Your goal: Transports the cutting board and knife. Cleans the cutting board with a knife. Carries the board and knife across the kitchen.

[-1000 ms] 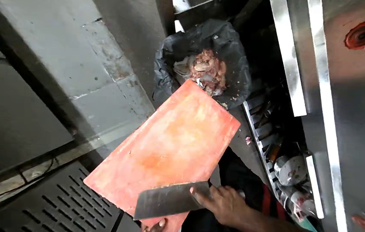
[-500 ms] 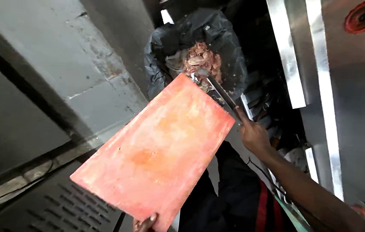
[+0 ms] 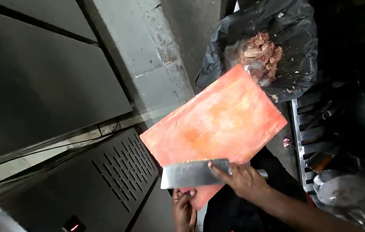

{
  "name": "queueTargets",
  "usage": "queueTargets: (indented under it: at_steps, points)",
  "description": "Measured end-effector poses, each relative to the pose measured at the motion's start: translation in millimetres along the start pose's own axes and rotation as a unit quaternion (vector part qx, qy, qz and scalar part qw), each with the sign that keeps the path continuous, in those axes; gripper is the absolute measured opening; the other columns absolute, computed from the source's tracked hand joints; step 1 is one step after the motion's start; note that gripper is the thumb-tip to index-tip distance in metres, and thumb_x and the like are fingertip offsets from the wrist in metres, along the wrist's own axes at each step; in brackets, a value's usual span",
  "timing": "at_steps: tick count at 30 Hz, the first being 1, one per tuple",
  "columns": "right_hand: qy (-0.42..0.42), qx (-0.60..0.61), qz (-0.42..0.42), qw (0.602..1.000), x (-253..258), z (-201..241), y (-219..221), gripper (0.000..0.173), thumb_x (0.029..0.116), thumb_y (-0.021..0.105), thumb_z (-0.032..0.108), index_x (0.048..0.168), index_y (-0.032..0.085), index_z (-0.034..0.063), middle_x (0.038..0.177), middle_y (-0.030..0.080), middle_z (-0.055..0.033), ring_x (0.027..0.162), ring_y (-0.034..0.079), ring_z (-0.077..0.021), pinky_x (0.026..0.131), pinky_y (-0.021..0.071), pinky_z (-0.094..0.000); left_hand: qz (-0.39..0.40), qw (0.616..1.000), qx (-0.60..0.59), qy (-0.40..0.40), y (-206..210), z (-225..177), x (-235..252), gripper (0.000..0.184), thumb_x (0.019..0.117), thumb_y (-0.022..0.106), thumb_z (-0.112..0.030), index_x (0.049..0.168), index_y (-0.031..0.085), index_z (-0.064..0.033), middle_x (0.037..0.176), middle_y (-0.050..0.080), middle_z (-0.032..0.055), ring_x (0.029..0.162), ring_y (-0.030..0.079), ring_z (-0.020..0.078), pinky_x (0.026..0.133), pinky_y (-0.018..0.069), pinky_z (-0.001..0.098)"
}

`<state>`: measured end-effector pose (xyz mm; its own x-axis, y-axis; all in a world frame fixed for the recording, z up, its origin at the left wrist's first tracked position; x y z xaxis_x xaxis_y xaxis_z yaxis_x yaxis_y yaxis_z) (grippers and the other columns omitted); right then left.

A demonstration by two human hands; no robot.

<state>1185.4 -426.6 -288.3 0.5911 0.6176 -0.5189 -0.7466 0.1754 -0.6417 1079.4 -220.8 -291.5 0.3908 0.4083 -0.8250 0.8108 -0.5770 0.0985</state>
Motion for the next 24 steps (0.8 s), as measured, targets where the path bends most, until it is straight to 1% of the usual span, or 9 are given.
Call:
queueTargets:
  at_steps: [2,5,8,11,14,17,20,21,24]
  points:
    - [0.077,0.01,0.022,0.997,20.9,-20.4,-15.6,0.076,0.094,0.062,0.008,0.159,0.038,0.0385,0.093,0.068,-0.0241,0.067,0.068,-0.0401,0.057,0.0569,-0.0538,0.014,1.0,-0.005,-0.002,1.5,-1.9,0.9,0.051,0.0708,0.064,0.013,0.119,0.054,-0.0004,0.09,0.074,0.0124,0.077,0.075,0.0203,0.068,0.0645,0.0397]
    - [0.191,0.02,-0.013,0.981,50.5,-74.9,-41.2,0.069,0.0989,0.058,0.009,0.159,0.038,0.0361,0.093,0.07,-0.0214,0.072,0.069,-0.0423,0.06,0.0558,-0.0594,0.016,1.0,-0.017,-0.002,3.5,0.4,-1.2,0.05,0.0704,0.065,0.013,0.117,0.055,0.0004,0.09,0.074,0.0139,0.077,0.075,0.0213,0.067,0.0645,0.0399]
    - [0.359,0.066,0.011,0.931,67.8,-142.7,-81.2,0.068,0.1026,0.047,0.011,0.164,0.026,0.0331,0.1,0.069,-0.0289,0.094,0.068,-0.051,0.077,0.0521,-0.0674,0.017,1.0,-0.013,0.0,10.3,0.1,-3.8,0.053,0.0704,0.062,0.013,0.121,0.052,0.0001,0.092,0.074,0.0134,0.077,0.075,0.0211,0.067,0.0647,0.0393]
    - [0.46,0.115,-0.085,0.876,58.7,-177.8,-108.2,0.052,0.1058,0.043,0.016,0.157,0.039,0.0211,0.11,0.067,-0.0334,0.103,0.066,-0.0541,0.083,0.05,-0.0713,0.019,1.0,-0.016,-0.005,12.1,0.1,-3.9,0.055,0.0718,0.06,0.013,0.125,0.051,0.0007,0.094,0.074,0.0138,0.078,0.075,0.0209,0.067,0.0646,0.0393]
    - [0.326,0.08,-0.174,0.926,33.5,-134.4,-96.8,0.05,0.1077,0.043,0.018,0.158,0.041,0.0174,0.095,0.069,-0.0297,0.081,0.068,-0.0522,0.068,0.052,-0.0704,0.013,1.0,-0.026,-0.007,9.4,4.0,-2.2,0.055,0.0713,0.06,0.014,0.124,0.051,0.0025,0.093,0.074,0.0151,0.078,0.075,0.0221,0.067,0.0646,0.04]
    - [0.091,-0.006,-0.19,0.978,12.5,-60.2,-60.5,0.055,0.0972,0.054,0.012,0.152,0.052,0.0214,0.081,0.066,-0.0153,0.058,0.064,-0.0355,0.048,0.053,-0.0538,0.016,0.999,-0.032,-0.005,9.3,2.9,-3.7,0.055,0.0703,0.063,0.013,0.123,0.052,0.0032,0.094,0.073,0.0163,0.079,0.075,0.0235,0.068,0.0643,0.0412]
    - [-0.097,-0.046,-0.149,0.983,3.0,-8.7,-26.2,0.065,0.0909,0.065,0.012,0.151,0.052,0.0331,0.081,0.066,-0.0175,0.054,0.063,-0.0332,0.046,0.0524,-0.0465,-0.008,1.0,-0.022,0.005,8.4,3.2,-7.0,0.043,0.0709,0.062,0.015,0.112,0.057,0.0025,0.088,0.073,0.014,0.076,0.073,0.0212,0.067,0.0634,0.0399]
    - [-0.125,-0.061,-0.122,0.983,1.8,0.9,-19.1,0.069,0.0903,0.066,0.012,0.153,0.049,0.0345,0.082,0.067,-0.0189,0.054,0.063,-0.0338,0.046,0.0524,-0.0461,-0.041,0.999,-0.016,0.011,7.2,4.1,-9.6,0.035,0.0709,0.06,0.017,0.102,0.059,0.0016,0.082,0.073,0.0122,0.072,0.072,0.0198,0.065,0.0627,0.0389]
    - [-0.15,-0.095,-0.032,0.984,7.8,11.3,-10.5,0.076,0.0891,0.067,0.009,0.157,0.042,0.0345,0.085,0.067,-0.0214,0.058,0.065,-0.0366,0.049,0.0526,-0.0463,-0.096,0.995,-0.011,0.016,6.8,5.3,-16.7,0.032,0.0728,0.055,0.018,0.099,0.057,0.0,0.08,0.072,0.0095,0.072,0.073,0.0176,0.066,0.0633,0.0371]
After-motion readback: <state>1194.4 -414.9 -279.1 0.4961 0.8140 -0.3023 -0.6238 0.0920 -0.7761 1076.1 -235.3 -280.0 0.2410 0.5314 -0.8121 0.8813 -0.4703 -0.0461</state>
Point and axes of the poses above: each hand's wrist, its own x-axis towards the middle knuckle, its own y-axis out of the palm, z = x × y, the point moved 3 cm from there along x, towards the middle knuckle
